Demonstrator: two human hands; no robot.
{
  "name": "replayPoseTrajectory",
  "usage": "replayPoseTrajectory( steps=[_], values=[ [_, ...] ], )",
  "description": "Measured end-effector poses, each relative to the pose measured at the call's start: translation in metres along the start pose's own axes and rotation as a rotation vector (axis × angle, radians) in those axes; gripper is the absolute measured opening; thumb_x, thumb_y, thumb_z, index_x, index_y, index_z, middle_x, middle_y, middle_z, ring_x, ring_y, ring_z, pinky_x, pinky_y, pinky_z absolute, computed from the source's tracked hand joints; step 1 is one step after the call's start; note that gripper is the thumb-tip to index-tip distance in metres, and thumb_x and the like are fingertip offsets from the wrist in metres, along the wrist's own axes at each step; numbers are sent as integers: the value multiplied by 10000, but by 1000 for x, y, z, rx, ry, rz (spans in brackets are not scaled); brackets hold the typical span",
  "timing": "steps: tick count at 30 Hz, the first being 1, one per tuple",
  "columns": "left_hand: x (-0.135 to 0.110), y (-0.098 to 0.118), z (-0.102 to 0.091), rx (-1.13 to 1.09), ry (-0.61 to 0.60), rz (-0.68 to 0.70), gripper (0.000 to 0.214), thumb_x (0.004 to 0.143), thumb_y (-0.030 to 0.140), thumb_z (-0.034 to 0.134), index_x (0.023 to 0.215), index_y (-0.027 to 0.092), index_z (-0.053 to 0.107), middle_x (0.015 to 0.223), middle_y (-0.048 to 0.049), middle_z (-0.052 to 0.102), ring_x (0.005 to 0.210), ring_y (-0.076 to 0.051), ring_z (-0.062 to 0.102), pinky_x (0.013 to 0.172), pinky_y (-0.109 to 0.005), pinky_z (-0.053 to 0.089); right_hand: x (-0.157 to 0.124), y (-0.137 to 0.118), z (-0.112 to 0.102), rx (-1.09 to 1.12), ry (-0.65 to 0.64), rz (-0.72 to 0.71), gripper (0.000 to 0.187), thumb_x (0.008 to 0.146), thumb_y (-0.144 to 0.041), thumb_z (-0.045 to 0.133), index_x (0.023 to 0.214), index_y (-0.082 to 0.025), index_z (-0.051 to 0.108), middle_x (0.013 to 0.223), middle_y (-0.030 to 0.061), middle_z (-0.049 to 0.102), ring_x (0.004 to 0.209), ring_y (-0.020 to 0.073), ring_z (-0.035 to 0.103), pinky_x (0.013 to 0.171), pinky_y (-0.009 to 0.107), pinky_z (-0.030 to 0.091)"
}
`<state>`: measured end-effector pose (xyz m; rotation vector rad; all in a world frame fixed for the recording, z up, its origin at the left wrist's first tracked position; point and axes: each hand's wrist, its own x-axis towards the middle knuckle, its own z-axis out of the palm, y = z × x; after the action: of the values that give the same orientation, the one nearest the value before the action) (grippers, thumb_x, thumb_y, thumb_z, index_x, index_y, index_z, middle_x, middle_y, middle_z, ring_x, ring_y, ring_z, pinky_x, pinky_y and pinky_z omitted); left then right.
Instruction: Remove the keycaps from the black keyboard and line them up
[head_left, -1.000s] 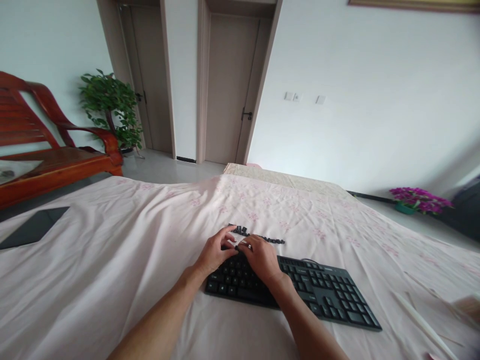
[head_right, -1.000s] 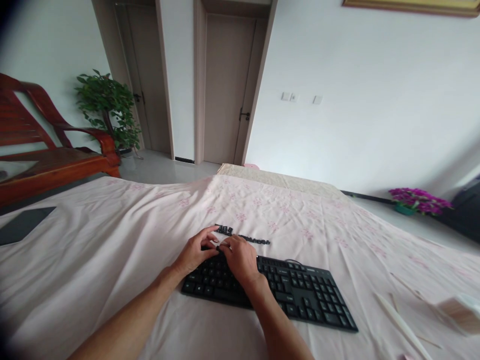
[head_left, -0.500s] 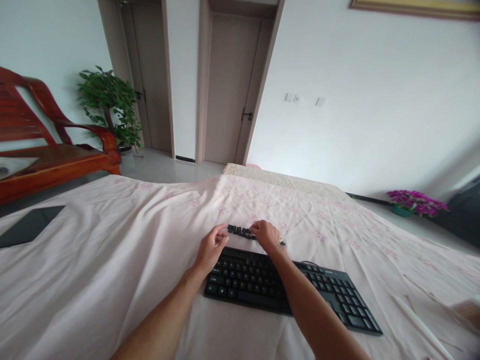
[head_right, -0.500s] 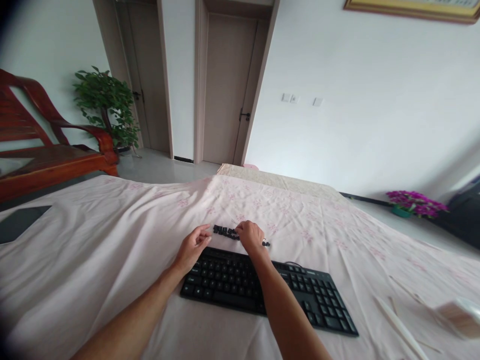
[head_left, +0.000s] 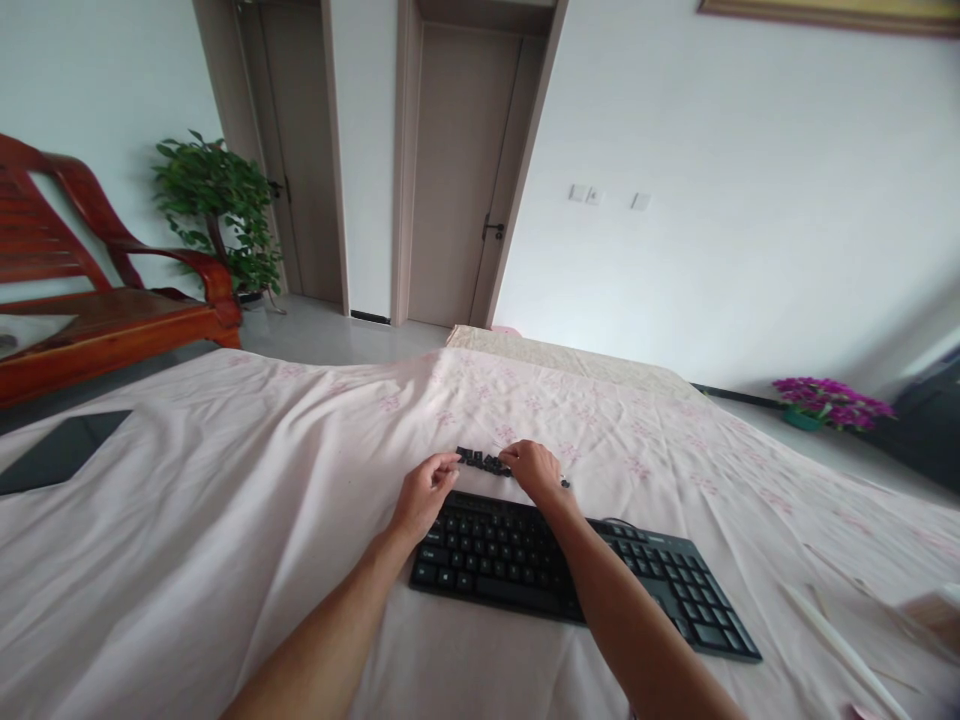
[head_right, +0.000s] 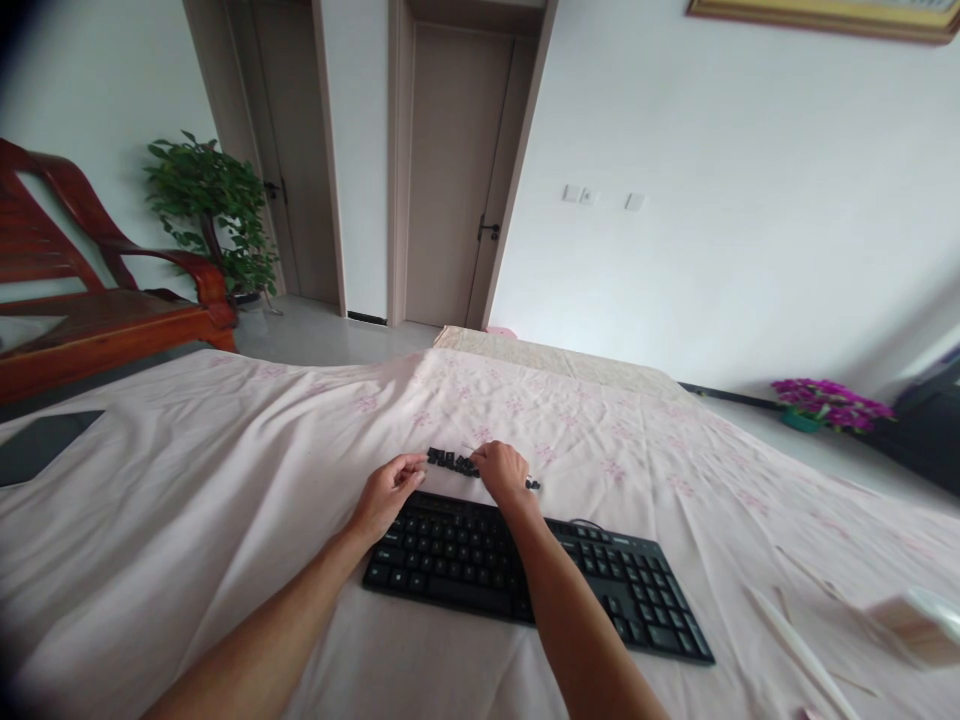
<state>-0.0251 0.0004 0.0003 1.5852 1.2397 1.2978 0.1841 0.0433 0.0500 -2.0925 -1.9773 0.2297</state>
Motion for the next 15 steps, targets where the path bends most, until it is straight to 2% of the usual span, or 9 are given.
replayPoseTrajectory(
  steps=[3,6,8,9,10,12,15],
  values=[
    [0,-1,0,0,-1,3,324,802,328,566,1084,192,652,926,-46,687,791,-157,629,776,-272,499,-3,-3,-7,16,25,-33,307,861,-425,516,803,-211,727,830,83,696,811,217,636,656,266,383],
    [0,-1,0,-12,-13,10,312,814,334,559,1074,189,654,952,-51,693,838,-168,636,790,-277,500,-10,-8,-24,50,64,-94,453,947,-440,347,880,-182,713,926,107,681,879,210,621,710,269,397],
    [0,0,0,9,-16,25,294,831,334,543,1065,193,652,964,-48,692,861,-172,635,800,-282,500,-17,-11,-39,94,86,-206,456,982,-387,269,983,-216,693,988,76,672,942,175,599,790,253,389],
    [-1,1,0,35,-14,47,281,840,328,534,1057,196,653,970,-46,690,870,-171,633,809,-285,498,-22,-12,-45,122,103,-309,436,987,-353,264,1017,-238,684,992,60,669,957,164,589,823,253,380],
    [-1,3,0,72,-13,82,262,849,315,525,1044,199,655,973,-43,687,879,-169,631,821,-287,496,-27,-12,-51,132,126,-386,411,985,-342,278,1032,-263,679,982,45,667,956,161,581,837,259,374],
    [-3,8,-1,171,-26,186,218,862,271,509,999,209,666,973,-36,682,901,-165,624,847,-290,485,-36,-12,-57,174,142,-442,389,976,-353,304,1020,-275,682,904,31,664,874,159,589,796,262,388],
    [-7,22,-4,334,-77,339,183,859,203,510,925,222,680,934,-27,680,919,-170,614,874,-301,465,-48,-10,-53,369,83,-362,369,951,-402,349,1008,-239,674,773,13,654,687,134,588,668,242,416]
  ],
)
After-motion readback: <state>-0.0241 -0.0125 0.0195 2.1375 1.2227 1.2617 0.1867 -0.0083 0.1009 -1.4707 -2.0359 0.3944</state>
